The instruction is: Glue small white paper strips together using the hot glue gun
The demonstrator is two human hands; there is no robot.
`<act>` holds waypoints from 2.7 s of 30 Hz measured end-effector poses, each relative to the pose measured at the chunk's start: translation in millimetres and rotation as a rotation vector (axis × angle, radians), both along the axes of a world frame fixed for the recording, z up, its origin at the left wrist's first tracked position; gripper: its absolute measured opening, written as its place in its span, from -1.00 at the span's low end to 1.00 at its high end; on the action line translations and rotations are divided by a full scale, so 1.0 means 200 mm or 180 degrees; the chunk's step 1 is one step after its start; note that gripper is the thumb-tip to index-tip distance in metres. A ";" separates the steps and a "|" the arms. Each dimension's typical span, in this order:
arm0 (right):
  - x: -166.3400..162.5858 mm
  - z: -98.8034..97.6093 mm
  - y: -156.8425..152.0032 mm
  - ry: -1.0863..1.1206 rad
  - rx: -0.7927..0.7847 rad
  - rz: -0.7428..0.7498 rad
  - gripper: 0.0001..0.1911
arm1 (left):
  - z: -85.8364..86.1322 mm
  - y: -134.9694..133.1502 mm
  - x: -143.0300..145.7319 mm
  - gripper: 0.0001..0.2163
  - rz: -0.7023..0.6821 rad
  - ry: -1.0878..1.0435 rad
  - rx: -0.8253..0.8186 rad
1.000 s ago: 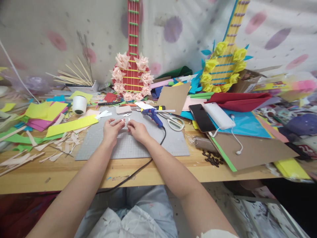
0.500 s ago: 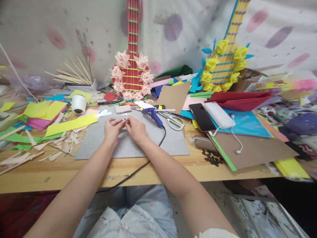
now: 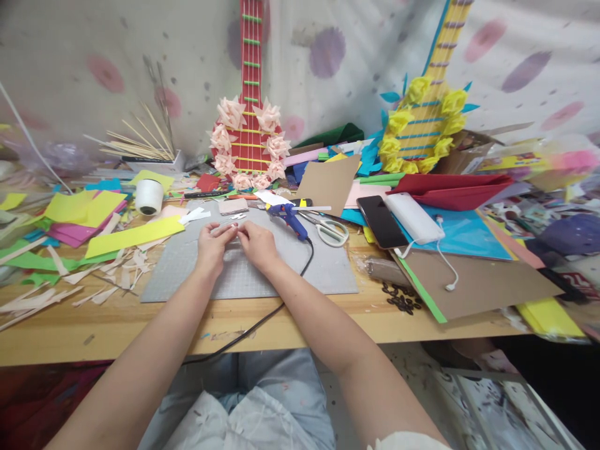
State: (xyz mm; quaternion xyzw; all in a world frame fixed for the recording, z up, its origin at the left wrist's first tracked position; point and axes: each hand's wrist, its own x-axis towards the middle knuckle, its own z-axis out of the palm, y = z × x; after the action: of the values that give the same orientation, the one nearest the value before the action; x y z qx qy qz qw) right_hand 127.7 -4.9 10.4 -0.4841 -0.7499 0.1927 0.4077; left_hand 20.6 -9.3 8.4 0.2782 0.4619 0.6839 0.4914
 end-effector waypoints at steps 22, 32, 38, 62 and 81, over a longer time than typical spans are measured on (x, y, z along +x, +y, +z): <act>0.08 -0.01 0.05 0.2843 -0.2657 0.1212 -0.71 | 0.01 0.01 -0.07 -0.72 0.0016 0.0098 -0.0045; 0.08 -0.02 0.05 0.2839 -0.2685 0.1216 -0.74 | 0.00 0.01 -0.05 -0.73 -0.0554 0.0626 -0.0053; 0.07 -0.03 0.05 0.2747 -0.2623 0.1296 -0.69 | 0.00 0.00 -0.04 -0.73 -0.0654 0.0413 -0.0009; 0.00 0.00 0.00 0.1722 -0.1617 0.0972 -0.81 | -0.01 0.01 -0.04 -0.66 -0.0641 0.0364 -0.0101; 0.03 0.01 0.00 0.2097 -0.2177 0.1202 -0.68 | 0.01 -0.01 -0.04 -0.64 -0.0723 0.0203 -0.0020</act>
State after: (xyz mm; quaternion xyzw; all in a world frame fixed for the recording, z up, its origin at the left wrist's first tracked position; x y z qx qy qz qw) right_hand 134.3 -4.6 11.8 -0.3595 -0.5500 0.6397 0.3988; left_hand 13.4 -10.8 11.1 0.3489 0.4449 0.6132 0.5517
